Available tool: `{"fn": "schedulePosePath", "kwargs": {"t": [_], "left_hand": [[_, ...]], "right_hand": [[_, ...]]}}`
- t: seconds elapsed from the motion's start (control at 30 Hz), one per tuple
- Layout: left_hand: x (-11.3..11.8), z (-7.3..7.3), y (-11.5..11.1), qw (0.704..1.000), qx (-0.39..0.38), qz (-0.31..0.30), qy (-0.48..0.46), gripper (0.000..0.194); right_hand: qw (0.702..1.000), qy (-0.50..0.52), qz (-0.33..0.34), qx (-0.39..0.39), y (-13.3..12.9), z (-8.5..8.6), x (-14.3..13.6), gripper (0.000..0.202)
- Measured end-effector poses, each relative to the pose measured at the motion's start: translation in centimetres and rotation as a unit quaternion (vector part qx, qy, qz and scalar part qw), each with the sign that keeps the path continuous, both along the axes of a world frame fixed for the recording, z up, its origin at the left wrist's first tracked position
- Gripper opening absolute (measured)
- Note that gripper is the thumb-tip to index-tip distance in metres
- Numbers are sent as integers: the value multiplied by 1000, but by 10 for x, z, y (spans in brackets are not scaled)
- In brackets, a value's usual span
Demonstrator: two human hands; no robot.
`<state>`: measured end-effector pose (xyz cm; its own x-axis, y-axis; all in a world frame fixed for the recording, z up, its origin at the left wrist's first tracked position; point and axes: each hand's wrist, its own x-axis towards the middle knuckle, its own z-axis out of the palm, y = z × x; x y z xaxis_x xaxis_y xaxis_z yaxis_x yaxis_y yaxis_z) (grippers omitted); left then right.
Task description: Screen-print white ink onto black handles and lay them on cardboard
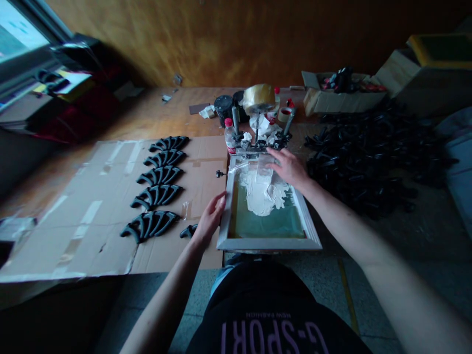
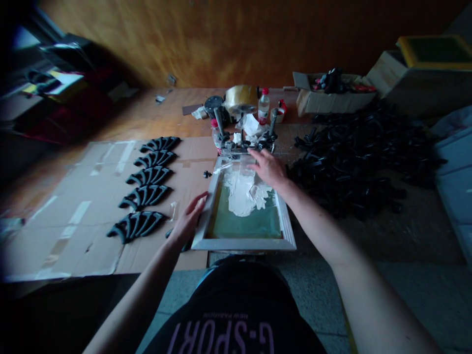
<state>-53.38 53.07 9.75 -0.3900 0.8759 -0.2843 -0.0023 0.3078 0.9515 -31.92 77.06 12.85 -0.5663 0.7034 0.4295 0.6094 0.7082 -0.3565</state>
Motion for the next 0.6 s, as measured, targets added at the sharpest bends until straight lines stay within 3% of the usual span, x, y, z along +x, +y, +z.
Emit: {"fn": "schedulePosePath", "kwargs": {"t": [0.07,0.17,0.23,0.33,0.4,0.43,0.53,0.6], "left_hand": [[0,24,6,998,56,16,-14,54],[0,57,31,979,196,49,-31,53],[-1,76,52,962,264,62,-27,52],[1,94,74,958,277,71,-23,54],[8,88,74,957,270,96,-37,56],[15,78,68,960,253,105,-53,57],[47,30,40,984,75,41,-153,64],[68,-5,20,972,-59,-28,-226,65]], "right_hand": [[996,44,-80,8,20,3,27,37],[987,46,-148,-28,21,-19,63,39],[990,13,-126,-62,1,-47,69,37],[994,-60,-23,-83,-40,-88,51,25],[988,-122,11,-95,-62,-101,34,20],[983,-145,6,-112,-71,-103,25,17],[971,-148,-53,-179,-98,-92,4,16],[974,-112,-42,-191,-119,-83,-10,18]]}}
